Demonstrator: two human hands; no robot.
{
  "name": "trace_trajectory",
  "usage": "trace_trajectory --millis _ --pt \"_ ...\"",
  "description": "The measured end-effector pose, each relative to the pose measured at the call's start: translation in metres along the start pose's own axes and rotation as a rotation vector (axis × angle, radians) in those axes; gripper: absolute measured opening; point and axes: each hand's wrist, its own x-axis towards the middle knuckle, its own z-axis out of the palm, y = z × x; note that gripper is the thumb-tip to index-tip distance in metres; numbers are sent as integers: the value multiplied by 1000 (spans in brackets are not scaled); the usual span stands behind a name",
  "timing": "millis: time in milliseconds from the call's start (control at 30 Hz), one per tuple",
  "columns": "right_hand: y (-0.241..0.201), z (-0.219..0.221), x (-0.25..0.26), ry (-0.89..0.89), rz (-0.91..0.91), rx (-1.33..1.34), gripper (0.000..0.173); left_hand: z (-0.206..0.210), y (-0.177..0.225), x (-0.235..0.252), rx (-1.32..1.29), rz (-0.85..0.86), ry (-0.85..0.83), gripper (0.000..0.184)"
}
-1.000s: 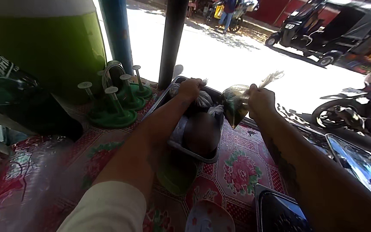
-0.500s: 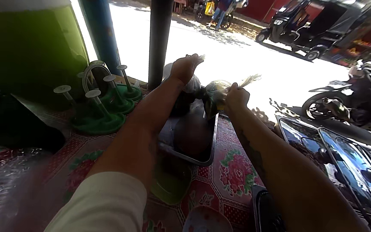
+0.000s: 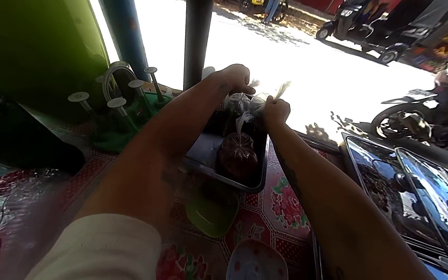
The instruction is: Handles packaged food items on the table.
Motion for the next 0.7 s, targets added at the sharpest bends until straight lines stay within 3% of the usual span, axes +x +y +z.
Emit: trace_trajectory --millis 100,167,300,500,700 --pt "4 -6 1 -91 -17 28 50 -11 -4 -17 77 -167 -139 69" --pt "15 -6 12 -58 -53 146 51 -10 -9 -26 186 -199 -153 54" --pt "35 -12 18 71 -185 263 61 3 -6 -44 286 -318 -159 42" --pt "43 -42 -19 50 -311 261 56 25 4 -51 302 -396 -54 21" --pt "72 -109 -84 79 -457 156 49 24 -7 -39 197 -384 227 37"
